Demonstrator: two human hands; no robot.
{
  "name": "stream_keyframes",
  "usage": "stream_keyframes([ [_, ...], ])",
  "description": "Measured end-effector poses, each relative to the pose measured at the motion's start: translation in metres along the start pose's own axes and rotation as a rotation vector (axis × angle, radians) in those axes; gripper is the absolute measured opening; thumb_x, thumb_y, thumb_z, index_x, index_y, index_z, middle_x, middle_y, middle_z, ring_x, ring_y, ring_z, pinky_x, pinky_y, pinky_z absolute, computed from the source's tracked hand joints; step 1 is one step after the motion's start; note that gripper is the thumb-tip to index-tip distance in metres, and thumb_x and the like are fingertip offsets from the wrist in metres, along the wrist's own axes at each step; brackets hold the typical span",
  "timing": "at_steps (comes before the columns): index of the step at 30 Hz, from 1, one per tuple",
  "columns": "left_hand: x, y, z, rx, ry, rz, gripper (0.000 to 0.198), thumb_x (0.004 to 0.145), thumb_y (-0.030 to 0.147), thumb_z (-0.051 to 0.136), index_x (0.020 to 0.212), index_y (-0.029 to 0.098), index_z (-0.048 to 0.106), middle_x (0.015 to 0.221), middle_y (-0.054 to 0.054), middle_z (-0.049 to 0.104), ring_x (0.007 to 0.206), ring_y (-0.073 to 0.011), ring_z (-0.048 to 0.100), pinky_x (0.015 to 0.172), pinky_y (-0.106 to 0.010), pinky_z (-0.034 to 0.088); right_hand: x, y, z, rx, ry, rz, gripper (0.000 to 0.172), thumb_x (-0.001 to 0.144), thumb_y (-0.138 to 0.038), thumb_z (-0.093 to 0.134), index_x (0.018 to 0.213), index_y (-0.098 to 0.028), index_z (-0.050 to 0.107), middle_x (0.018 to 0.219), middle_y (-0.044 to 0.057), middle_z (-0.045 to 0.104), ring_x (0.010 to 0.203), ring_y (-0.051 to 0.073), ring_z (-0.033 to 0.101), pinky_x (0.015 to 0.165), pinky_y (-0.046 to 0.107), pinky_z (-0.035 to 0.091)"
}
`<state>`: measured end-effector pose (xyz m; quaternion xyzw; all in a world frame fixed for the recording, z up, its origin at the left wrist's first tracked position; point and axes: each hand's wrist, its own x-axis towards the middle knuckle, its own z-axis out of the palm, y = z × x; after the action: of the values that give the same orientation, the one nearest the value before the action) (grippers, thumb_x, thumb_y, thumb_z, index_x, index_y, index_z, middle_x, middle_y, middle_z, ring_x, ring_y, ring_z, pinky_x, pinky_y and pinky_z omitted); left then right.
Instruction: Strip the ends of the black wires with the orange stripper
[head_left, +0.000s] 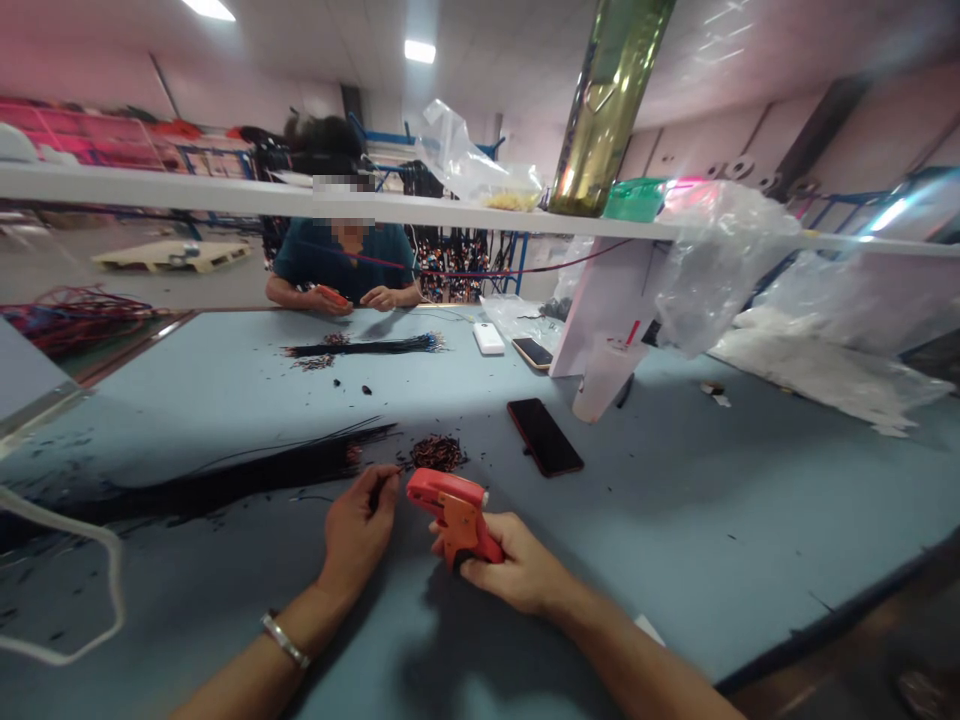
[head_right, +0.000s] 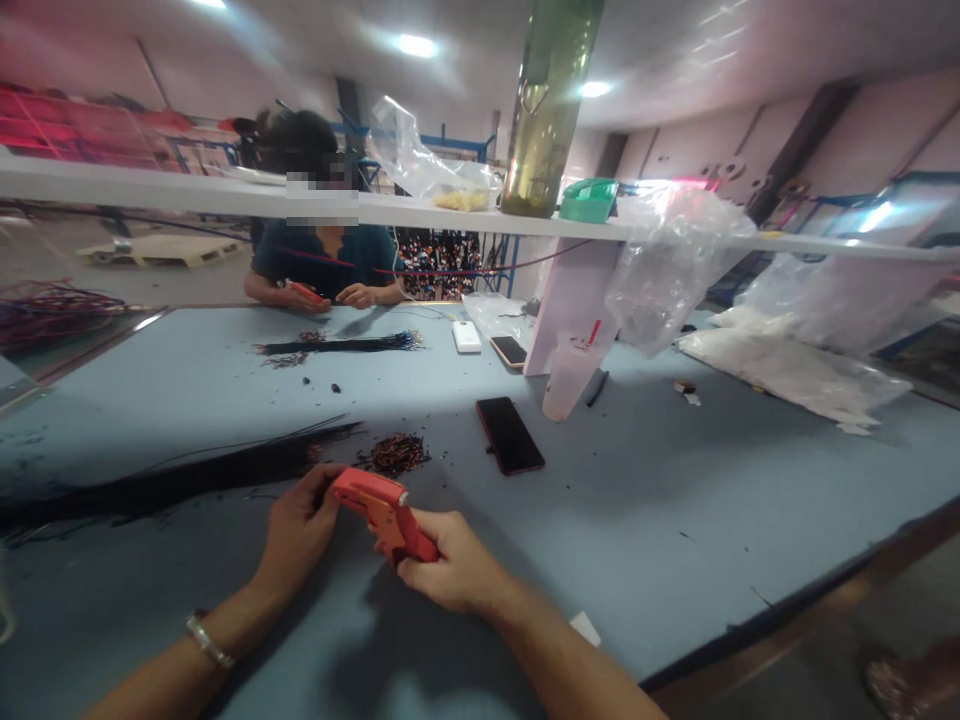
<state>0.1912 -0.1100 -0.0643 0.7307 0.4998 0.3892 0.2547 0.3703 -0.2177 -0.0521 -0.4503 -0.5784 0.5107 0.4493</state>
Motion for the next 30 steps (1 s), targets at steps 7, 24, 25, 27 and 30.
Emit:
stream_keyframes([
  [7,0.000,0.001,0.000,-0.019,0.035,0.036,0.029,0.082,0.042,0.048,0.086,0.020,0.067,0.072,0.001,0.066,0.061,-0.0143,0.056,0.059,-0.022,0.043,0.001,0.002,0.001,0.111,0.028,0.054,0.042,0.067,-0.015,0.057,0.109,-0.016,0.062,0.095,0.005,0.068,0.090,0.021,0.063,0.083,0.034,0.047],
  [24,0.001,0.007,-0.002,-0.038,0.051,0.022,0.026,0.083,0.040,0.045,0.081,0.019,0.060,0.059,0.004,0.054,0.053,-0.0127,0.048,0.053,-0.022,0.040,0.000,0.008,0.000,0.451,-0.008,0.094,0.030,0.066,-0.017,0.064,0.096,-0.012,0.062,0.096,0.010,0.067,0.087,0.022,0.064,0.083,0.040,0.047],
  [25,0.001,0.008,-0.002,-0.045,0.047,0.021,0.026,0.082,0.040,0.046,0.080,0.019,0.061,0.059,0.004,0.055,0.053,-0.0125,0.048,0.053,-0.021,0.040,0.000,0.007,0.001,0.481,-0.034,0.078,0.030,0.067,-0.017,0.065,0.097,-0.012,0.062,0.098,0.011,0.066,0.090,0.023,0.064,0.084,0.040,0.047],
  [27,0.000,0.009,-0.002,-0.066,0.041,0.016,0.027,0.081,0.041,0.048,0.080,0.018,0.062,0.061,0.003,0.058,0.055,-0.0126,0.051,0.055,-0.021,0.042,-0.001,0.005,0.002,0.550,-0.076,0.065,0.030,0.069,-0.019,0.067,0.099,-0.013,0.061,0.097,0.010,0.066,0.091,0.024,0.064,0.084,0.041,0.048],
  [30,-0.001,0.007,-0.001,-0.103,0.048,0.015,0.028,0.080,0.041,0.050,0.083,0.017,0.065,0.068,0.001,0.065,0.060,-0.0135,0.056,0.060,-0.022,0.045,-0.002,0.007,0.002,0.585,-0.109,0.111,0.030,0.069,-0.022,0.070,0.096,-0.012,0.060,0.088,0.007,0.066,0.083,0.023,0.066,0.078,0.040,0.049],
])
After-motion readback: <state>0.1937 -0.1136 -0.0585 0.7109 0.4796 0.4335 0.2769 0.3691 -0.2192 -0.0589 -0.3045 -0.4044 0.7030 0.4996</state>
